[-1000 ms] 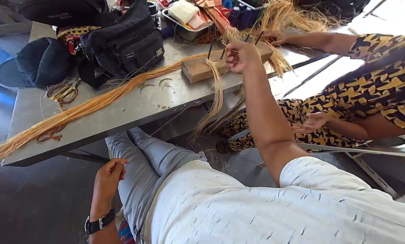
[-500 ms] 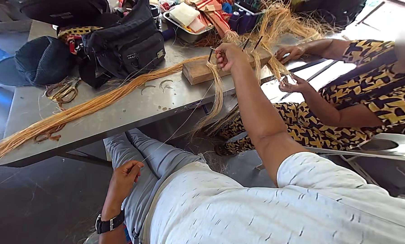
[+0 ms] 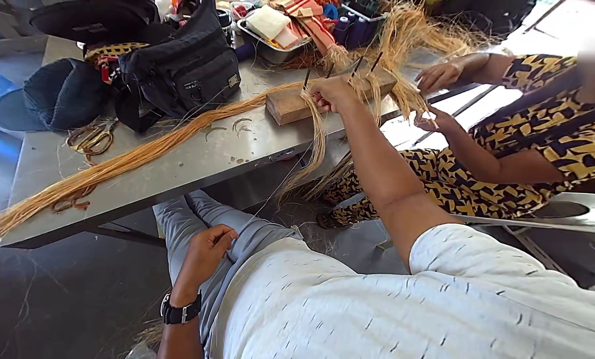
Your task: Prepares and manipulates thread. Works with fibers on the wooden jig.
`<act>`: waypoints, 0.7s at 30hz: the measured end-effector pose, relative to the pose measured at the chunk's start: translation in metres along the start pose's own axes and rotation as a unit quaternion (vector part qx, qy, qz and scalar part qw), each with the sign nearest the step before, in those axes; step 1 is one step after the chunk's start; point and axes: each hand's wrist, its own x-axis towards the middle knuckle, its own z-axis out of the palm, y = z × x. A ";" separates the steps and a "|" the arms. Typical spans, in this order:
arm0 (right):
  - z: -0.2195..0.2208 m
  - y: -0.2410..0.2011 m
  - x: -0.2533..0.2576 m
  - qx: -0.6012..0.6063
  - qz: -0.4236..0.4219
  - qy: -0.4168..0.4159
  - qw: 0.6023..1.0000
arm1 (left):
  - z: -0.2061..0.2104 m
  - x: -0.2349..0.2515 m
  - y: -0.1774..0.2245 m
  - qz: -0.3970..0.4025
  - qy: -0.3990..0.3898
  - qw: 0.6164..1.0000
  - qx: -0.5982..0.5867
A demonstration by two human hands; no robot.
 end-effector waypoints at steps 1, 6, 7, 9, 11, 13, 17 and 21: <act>0.001 0.000 0.001 -0.010 -0.002 -0.003 1.000 | 0.002 0.001 0.002 0.004 -0.005 1.000 0.001; 0.002 0.003 0.003 -0.039 -0.003 -0.005 0.999 | 0.009 0.007 0.006 0.023 -0.033 0.999 0.004; 0.002 0.005 0.004 -0.042 -0.003 -0.004 0.999 | 0.010 0.007 0.006 0.024 -0.037 0.999 0.005; 0.000 0.007 0.005 -0.048 -0.008 -0.006 0.999 | 0.011 0.008 0.007 0.024 -0.043 0.999 0.008; -0.001 0.009 0.003 -0.060 -0.014 -0.005 0.998 | 0.012 0.009 0.009 0.024 -0.046 0.999 0.007; -0.005 0.014 -0.002 -0.062 -0.028 -0.018 0.998 | 0.013 0.010 0.010 0.023 -0.052 0.998 0.005; -0.027 0.040 -0.025 -0.052 -0.070 -0.079 0.993 | 0.012 0.015 0.011 0.025 -0.037 0.999 0.016; -0.069 0.090 -0.051 -0.070 -0.070 -0.119 0.988 | 0.000 0.032 0.000 -0.005 0.010 0.996 0.083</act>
